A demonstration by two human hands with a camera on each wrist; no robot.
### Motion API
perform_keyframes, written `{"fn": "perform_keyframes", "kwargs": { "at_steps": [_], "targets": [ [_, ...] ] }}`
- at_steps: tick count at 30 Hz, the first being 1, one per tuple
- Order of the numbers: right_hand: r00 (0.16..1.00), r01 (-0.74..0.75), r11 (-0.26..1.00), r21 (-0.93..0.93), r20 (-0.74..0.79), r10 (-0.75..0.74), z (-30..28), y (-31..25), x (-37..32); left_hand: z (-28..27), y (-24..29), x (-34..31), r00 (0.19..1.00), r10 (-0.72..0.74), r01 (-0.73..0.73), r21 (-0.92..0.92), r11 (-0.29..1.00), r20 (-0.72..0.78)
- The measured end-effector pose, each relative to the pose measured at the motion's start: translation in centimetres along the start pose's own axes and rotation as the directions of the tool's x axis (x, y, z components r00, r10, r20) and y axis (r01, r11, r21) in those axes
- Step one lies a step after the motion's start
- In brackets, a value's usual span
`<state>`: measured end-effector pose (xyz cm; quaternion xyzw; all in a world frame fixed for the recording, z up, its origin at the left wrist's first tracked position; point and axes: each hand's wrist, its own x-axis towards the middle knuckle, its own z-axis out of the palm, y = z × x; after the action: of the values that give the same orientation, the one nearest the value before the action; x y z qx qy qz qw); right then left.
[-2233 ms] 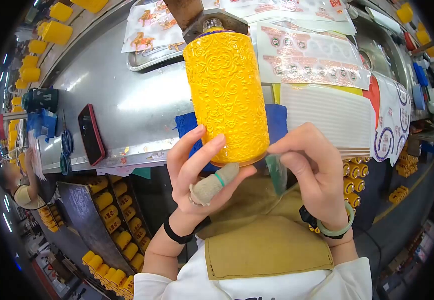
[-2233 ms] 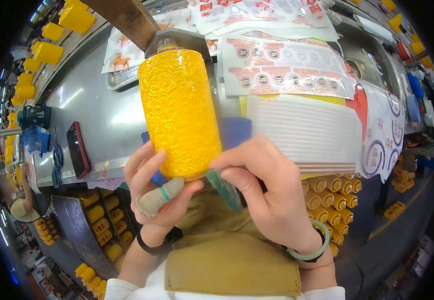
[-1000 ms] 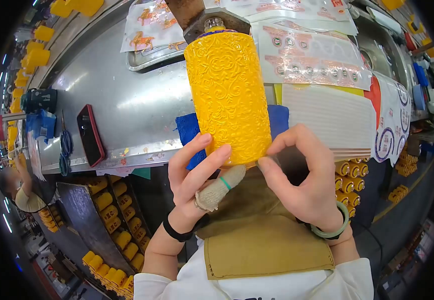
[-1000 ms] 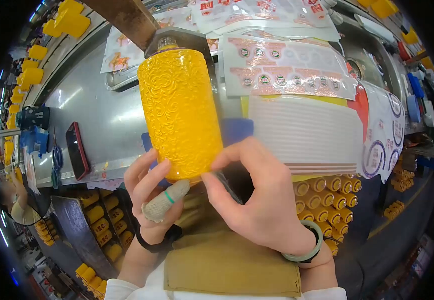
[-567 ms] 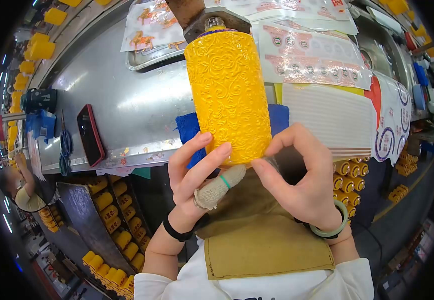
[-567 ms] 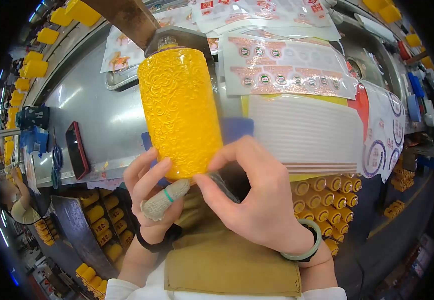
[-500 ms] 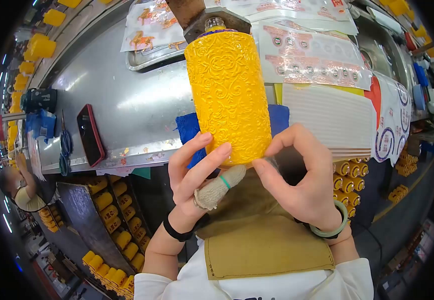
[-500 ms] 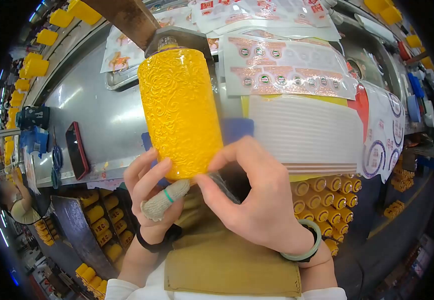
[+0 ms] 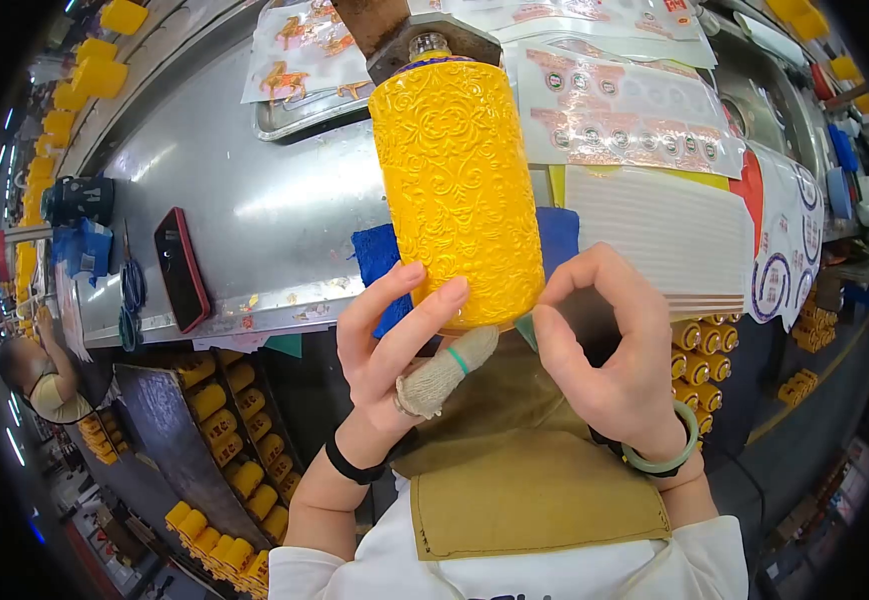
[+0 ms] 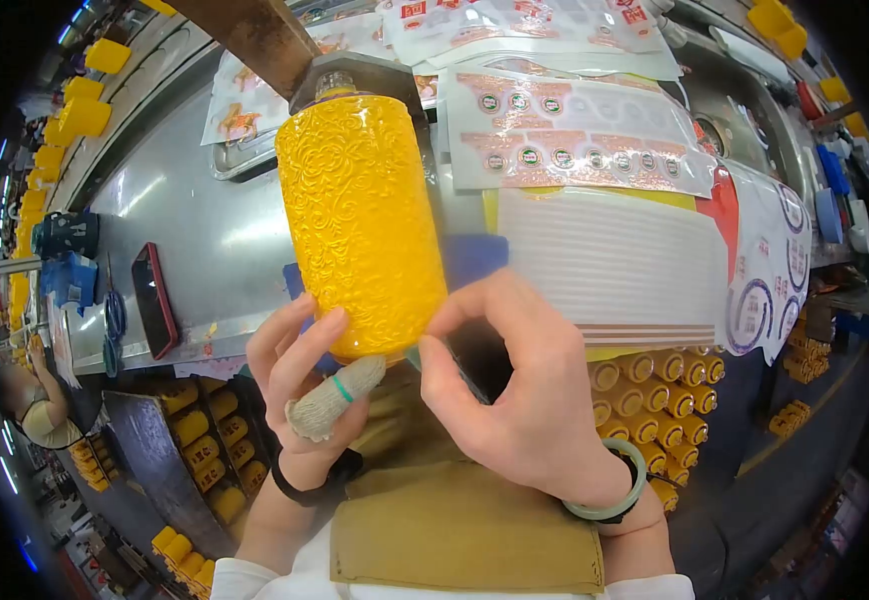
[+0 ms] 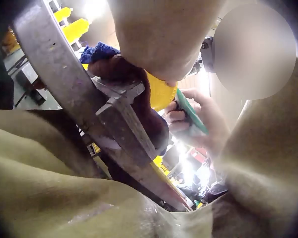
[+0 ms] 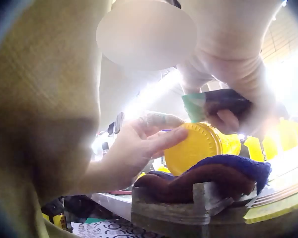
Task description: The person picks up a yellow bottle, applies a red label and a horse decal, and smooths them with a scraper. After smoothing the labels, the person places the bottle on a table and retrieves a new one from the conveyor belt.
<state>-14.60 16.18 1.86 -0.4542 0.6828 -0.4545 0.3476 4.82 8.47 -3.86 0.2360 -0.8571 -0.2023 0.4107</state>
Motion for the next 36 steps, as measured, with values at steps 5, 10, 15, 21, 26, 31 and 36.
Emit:
{"fn": "perform_keyframes", "kwargs": {
  "at_steps": [5, 10, 15, 21, 26, 31, 36],
  "targets": [
    [1.000, -0.006, 1.000, -0.013, -0.029, 0.005, -0.3, 0.1, -0.1, 0.0, 0.0, 0.2, 1.000, 0.001, -0.001, -0.005, 1.000, -0.007],
    [0.996, 0.019, 0.999, 0.029, -0.084, -0.016, -0.4, -0.3, 0.1, -0.1, 0.7, 1.7, 0.990, 0.091, -0.111, 0.193, 0.975, 0.110],
    [0.983, 0.016, 0.993, 0.114, -0.185, 0.005, -1.3, 0.0, -0.4, 1.3, 0.9, 1.4, 0.989, -0.136, 0.124, -0.188, 0.974, -0.055],
    [0.936, -0.007, 0.985, 0.175, -0.346, 0.068, -2.8, 0.3, -0.1, 0.1, -0.2, -0.1, 0.996, 0.091, -0.088, 0.172, 0.981, -0.011],
    [0.972, 0.126, 0.986, 0.110, -0.211, -0.101, -1.8, 0.3, 0.2, 0.4, -0.6, 2.5, 0.956, 0.264, -0.278, 0.112, 0.954, 0.127],
    [0.899, 0.015, 0.989, 0.150, -0.435, 0.053, -3.8, 1.0, 0.0, 0.8, 0.6, 0.0, 0.992, -0.089, 0.092, 0.034, 0.995, -0.093],
    [0.965, 0.093, 0.987, 0.130, -0.257, -0.057, -2.0, 0.5, 0.2, 0.6, 0.8, 3.0, 0.980, 0.157, -0.178, 0.183, 0.967, 0.122]
  ]
}}
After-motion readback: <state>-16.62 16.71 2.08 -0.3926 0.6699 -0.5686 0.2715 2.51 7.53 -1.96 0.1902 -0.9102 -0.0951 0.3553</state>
